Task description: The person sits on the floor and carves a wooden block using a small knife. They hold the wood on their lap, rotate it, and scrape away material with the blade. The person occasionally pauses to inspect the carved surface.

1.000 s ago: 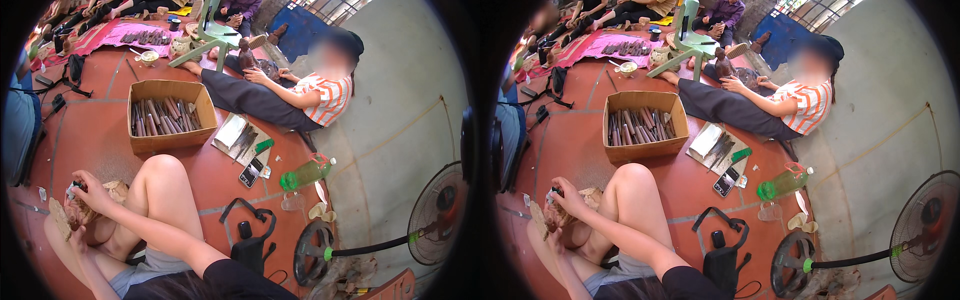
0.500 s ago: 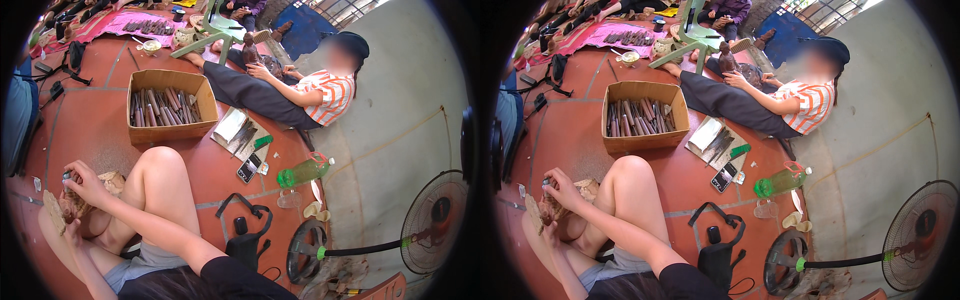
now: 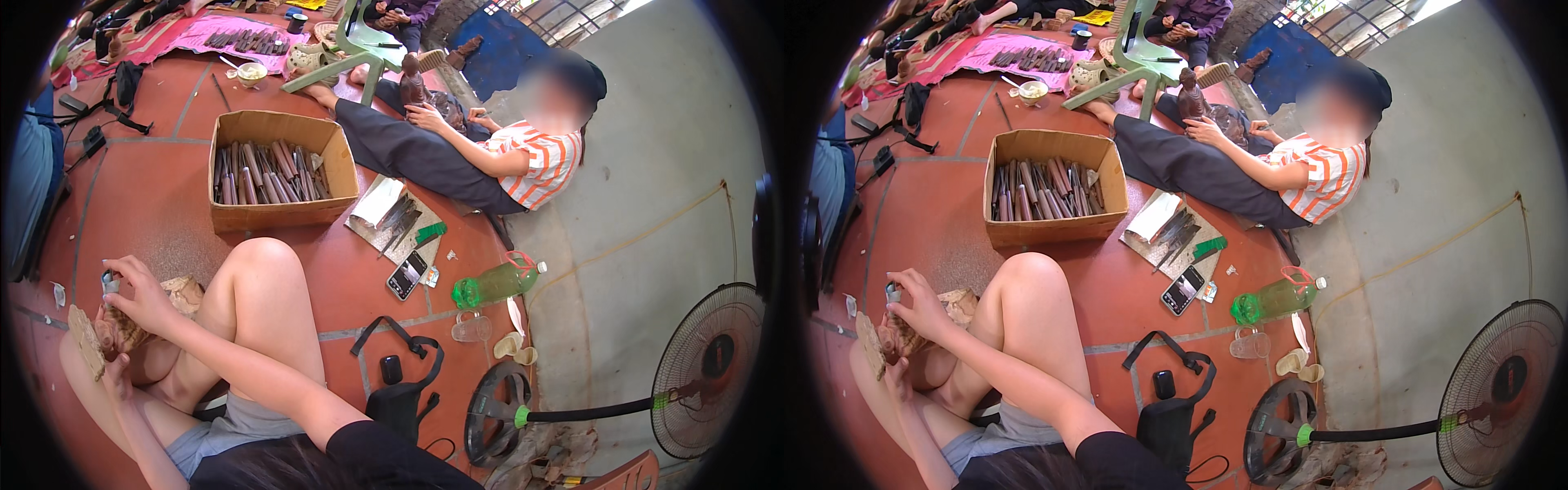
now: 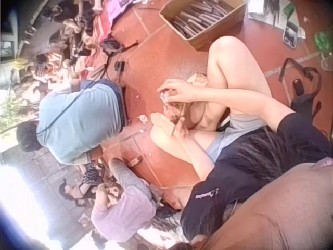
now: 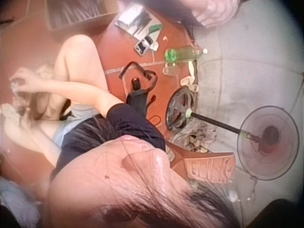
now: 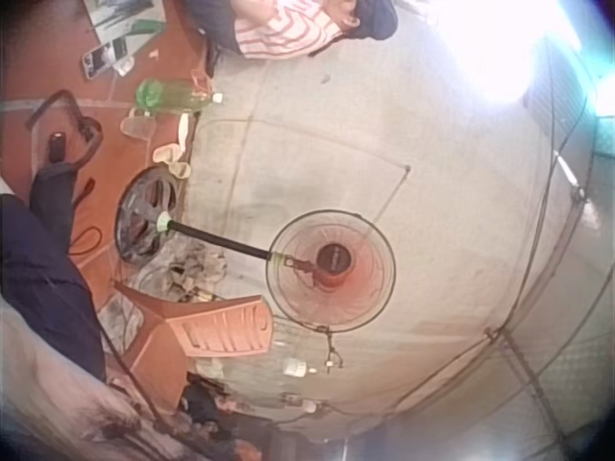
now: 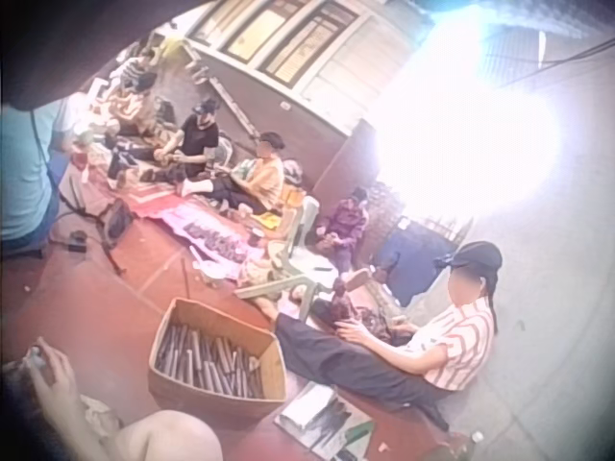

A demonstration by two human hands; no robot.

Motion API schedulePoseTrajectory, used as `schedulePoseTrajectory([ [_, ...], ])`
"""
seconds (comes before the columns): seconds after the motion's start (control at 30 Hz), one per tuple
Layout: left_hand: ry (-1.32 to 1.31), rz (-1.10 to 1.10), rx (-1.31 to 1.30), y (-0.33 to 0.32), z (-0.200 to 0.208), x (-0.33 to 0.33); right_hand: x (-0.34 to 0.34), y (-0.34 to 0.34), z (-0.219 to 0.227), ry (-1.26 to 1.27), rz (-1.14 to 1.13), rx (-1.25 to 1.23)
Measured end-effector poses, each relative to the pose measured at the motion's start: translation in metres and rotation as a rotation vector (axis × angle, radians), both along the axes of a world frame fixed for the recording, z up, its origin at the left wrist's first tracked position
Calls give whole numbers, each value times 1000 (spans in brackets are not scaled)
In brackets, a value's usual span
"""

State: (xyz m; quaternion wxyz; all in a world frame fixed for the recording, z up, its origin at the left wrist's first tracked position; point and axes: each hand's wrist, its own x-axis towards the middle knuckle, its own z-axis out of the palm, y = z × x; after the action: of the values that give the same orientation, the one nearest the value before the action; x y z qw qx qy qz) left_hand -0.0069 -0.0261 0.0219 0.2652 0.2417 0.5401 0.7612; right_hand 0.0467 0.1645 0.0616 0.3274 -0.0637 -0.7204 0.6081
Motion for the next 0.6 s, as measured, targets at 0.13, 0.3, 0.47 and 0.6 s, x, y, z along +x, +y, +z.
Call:
schedulePoseTrajectory([
  [0.13, -31, 69, 48, 5, 0, 7, -8, -6, -9, -9, -23, -180],
  [0.3, -111, 79, -41, -10, -14, -1, -5, -1, -1, -36, 61, -356],
  [0.47, -86, 104, -43, 0, 1, 8, -5, -1, -2, -19, 6, -232],
  [0.6, -69, 74, 3, 13, 23, 18, -2, -4, 5, -9, 15, -209],
])
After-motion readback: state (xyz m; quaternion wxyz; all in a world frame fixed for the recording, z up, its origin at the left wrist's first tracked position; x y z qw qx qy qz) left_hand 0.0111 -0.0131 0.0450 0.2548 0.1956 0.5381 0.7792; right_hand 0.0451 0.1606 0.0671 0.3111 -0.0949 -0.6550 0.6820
